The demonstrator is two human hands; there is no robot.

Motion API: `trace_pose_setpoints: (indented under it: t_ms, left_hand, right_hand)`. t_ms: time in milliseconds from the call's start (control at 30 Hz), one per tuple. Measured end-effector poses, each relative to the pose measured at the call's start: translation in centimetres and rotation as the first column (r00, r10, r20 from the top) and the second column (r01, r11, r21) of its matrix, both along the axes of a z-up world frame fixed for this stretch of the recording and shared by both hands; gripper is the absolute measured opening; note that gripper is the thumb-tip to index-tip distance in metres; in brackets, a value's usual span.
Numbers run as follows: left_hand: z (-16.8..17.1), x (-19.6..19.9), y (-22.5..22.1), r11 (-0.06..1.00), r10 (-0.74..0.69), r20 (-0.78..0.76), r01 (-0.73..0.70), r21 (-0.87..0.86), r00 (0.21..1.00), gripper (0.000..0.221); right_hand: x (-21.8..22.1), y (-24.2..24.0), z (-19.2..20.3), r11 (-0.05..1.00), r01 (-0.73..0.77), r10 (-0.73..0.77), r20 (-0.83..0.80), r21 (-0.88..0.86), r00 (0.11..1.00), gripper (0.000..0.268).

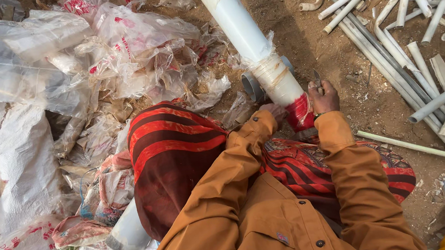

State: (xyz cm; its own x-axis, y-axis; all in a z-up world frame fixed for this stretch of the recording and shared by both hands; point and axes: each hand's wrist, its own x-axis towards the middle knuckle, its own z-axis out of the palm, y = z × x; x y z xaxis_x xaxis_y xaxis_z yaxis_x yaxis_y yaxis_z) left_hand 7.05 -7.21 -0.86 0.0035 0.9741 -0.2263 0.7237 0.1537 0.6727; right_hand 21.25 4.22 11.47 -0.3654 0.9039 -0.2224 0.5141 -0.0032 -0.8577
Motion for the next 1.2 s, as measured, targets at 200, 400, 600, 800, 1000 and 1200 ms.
trace_pose_setpoints:
  t_ms: [200,400,600,800,1000,1200]
  left_hand:
    - [-0.8,0.2,0.7,0.985,-0.085,-0.086,0.071,-0.156,0.993,0.034]
    - [-4.7,-3.7,-1.4,0.975,0.083,-0.042,-0.090,-0.205,0.996,0.037]
    - [-4.6,-3.6,-1.5,0.838,0.402,-0.257,-0.466,-0.284,0.879,0.064]
    - [-4.7,-0.9,3.2,0.763,0.507,-0.229,-0.557,-0.328,0.831,0.081]
    - [-8.7,0.1,1.0,0.838,0.476,0.679,-0.521,-0.159,0.559,0.059]
    - [-8.1,0.3,3.3,0.747,0.664,0.327,-0.615,-0.252,0.673,0.039]
  right_hand:
    - [-1.0,0.5,-1.6,0.994,-0.111,0.109,0.108,0.006,0.988,0.032]
    - [-0.8,0.3,-5.9,0.950,-0.245,0.192,0.257,0.195,0.947,0.066]
    - [-0.4,0.0,-6.6,0.958,-0.221,0.171,0.253,0.181,0.952,0.067]
    - [-0.8,-0.6,-5.1,0.950,-0.214,0.145,0.287,0.226,0.947,0.065]
    - [-0.9,-0.9,-5.3,0.962,-0.189,0.114,0.338,0.197,0.934,0.065]
    - [-1.3,0.2,-5.7,0.962,-0.199,0.132,0.317,0.189,0.939,0.065]
